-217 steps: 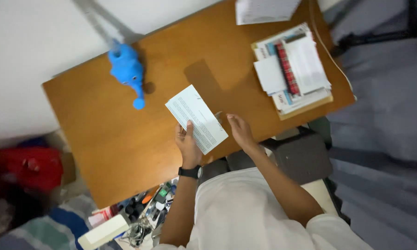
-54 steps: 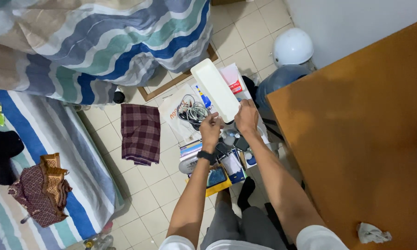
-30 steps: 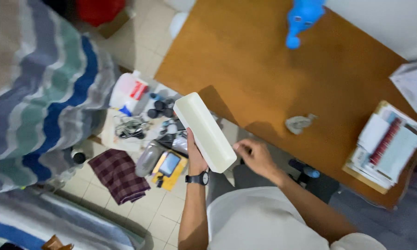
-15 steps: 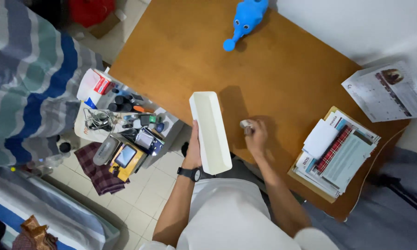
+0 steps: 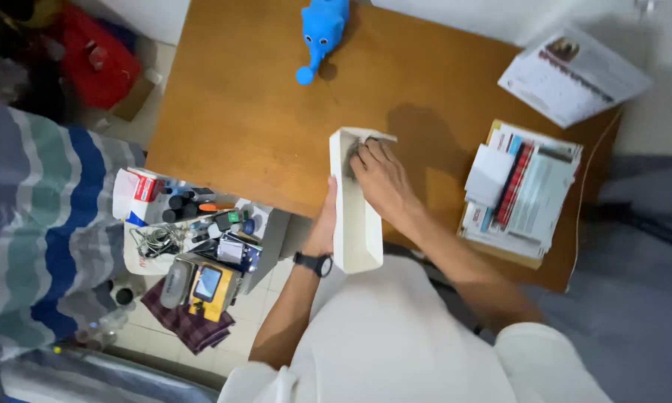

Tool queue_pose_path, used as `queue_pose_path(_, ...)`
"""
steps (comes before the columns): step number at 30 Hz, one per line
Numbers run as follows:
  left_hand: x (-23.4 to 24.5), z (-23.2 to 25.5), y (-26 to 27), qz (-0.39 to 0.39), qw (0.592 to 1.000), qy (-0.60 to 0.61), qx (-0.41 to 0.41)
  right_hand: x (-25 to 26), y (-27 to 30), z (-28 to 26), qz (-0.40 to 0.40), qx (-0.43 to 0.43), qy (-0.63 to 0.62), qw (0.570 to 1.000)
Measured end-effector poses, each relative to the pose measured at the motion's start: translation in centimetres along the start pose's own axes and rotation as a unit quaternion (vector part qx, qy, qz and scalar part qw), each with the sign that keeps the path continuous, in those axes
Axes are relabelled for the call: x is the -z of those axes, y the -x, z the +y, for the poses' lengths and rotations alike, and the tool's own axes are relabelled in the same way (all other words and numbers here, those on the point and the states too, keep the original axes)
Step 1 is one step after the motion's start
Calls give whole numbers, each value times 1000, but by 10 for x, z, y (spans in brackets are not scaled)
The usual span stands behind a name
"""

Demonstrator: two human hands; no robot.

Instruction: The person wipes the covers of several papers and notebooks with a cloth, then stacks them on the desk. They also wipe a white rectangular container and place it on the desk.

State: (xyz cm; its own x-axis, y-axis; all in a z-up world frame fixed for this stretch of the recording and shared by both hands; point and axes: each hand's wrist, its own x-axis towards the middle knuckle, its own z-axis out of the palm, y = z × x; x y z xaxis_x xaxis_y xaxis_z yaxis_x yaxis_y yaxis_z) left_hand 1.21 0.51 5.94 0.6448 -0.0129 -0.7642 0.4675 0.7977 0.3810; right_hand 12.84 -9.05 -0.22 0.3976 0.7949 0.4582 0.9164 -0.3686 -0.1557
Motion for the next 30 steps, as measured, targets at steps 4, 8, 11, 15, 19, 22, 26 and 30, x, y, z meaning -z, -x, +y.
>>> queue_pose_path(4, 41, 5, -42, -56, 998, 36, -2, 24, 26, -39, -141, 10, -12, 990)
queue_pose_path(8, 62, 1, -55, -108, 986, 128, 16, 24, 56, -67, -233, -40, -275, 932)
queue_pose_path(11, 70, 13, -52, -90, 990, 109, 2, 51, 17, -97, -191, -222, -412, 863)
queue_pose_path(15, 90, 16, -78, -147, 981, 130, 4, 14, 0, -99, -81, -271, -403, 870)
queue_pose_path(19, 73, 4, -56, -177, 973, 139, 61, 6, -37, -68, 64, -227, -289, 928)
queue_pose_path(22, 72, -3, -60, -186, 973, 98, 92, -5, -46, -35, 96, -155, -147, 972)
queue_pose_path(26, 37, 23, -19, -119, 990, 21, 75, 5, -48, -18, 66, -197, -45, 977)
queue_pose_path(30, 25, 20, -25, -120, 991, 14, 50, 3, -52, -22, 121, -198, 33, 972)
